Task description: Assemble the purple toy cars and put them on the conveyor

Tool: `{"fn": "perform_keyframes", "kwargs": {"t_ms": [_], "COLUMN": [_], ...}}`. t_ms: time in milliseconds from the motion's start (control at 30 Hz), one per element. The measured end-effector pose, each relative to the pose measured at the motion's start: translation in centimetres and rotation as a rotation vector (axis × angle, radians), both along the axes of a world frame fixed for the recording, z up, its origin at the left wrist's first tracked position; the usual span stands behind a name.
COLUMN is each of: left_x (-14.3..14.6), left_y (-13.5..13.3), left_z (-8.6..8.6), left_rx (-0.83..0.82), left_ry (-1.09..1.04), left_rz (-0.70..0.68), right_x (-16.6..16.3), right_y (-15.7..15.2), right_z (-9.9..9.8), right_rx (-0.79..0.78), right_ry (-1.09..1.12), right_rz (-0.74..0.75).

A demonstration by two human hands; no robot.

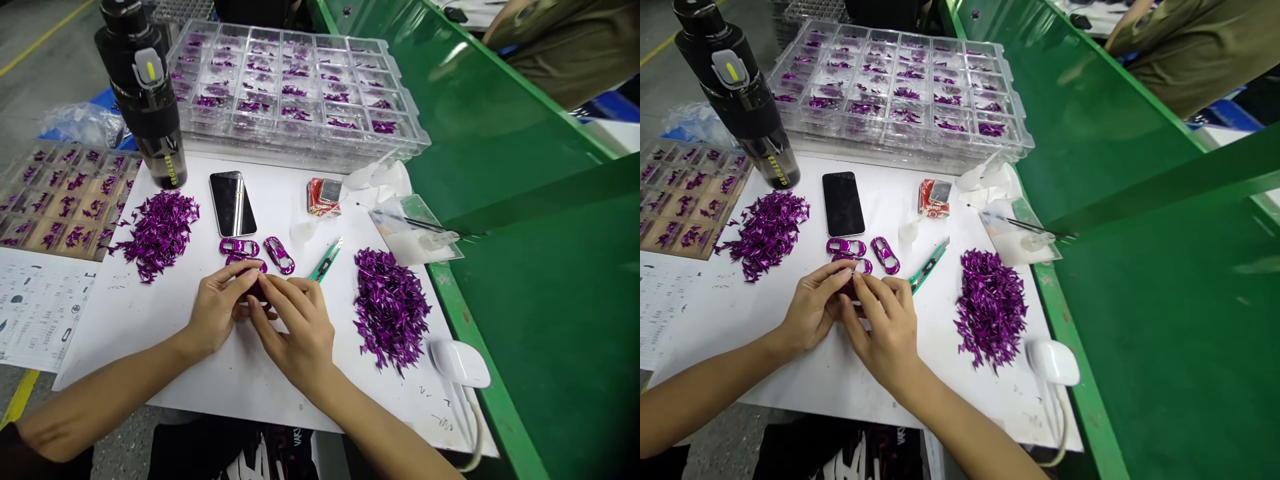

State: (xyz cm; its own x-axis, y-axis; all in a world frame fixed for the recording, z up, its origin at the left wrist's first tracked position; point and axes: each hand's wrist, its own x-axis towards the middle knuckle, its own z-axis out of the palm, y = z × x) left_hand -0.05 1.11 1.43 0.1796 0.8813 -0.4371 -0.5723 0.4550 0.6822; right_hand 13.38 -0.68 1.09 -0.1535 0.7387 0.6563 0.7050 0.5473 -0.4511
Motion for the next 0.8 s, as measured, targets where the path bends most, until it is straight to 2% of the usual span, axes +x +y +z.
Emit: {"fn": "perform_keyframes", "kwargs": {"t_ms": [133,300,367,467,567,700,800], "left_x": [0.1,0.6,0.6,0.4,0.1,-0.3,-0.3], "left_y": [0.1,0.0,0.0,-0.1,-0.1,-0.2,-0.4], "left_z": [0.2,0.3,0.2,-0.1,-0.4,-0.8,-0.7], "left_rx": [0.009,0.026,0.053,0.092,0.141,0.169,0.215], "left_ry": [0.012,0.016,0.019,0.039,0.078,0.116,0.171], "left_rz": [0.027,0.114,0.133,0.069,-0.025,-0.008,-0.018], "right_x": [-0.8,-1.6,-1.7,-1.7,-2.2,-3.5,-3.2], "right_y": [-0.2,0.2,0.5,0.7,0.4,-0.2,-0.6], "right_z": [-0.6,-1.2,-1.3,-1.3,-1.4,-1.8,-1.9], "right_rx": [0.09,0.028,0.001,0.04,0.129,0.164,0.106], "right_ry": [-0.096,-0.141,-0.118,-0.1,-0.146,-0.218,-0.228], "right_rz": [-0.057,-0.145,-0.134,-0.069,-0.135,-0.248,-0.259]}}
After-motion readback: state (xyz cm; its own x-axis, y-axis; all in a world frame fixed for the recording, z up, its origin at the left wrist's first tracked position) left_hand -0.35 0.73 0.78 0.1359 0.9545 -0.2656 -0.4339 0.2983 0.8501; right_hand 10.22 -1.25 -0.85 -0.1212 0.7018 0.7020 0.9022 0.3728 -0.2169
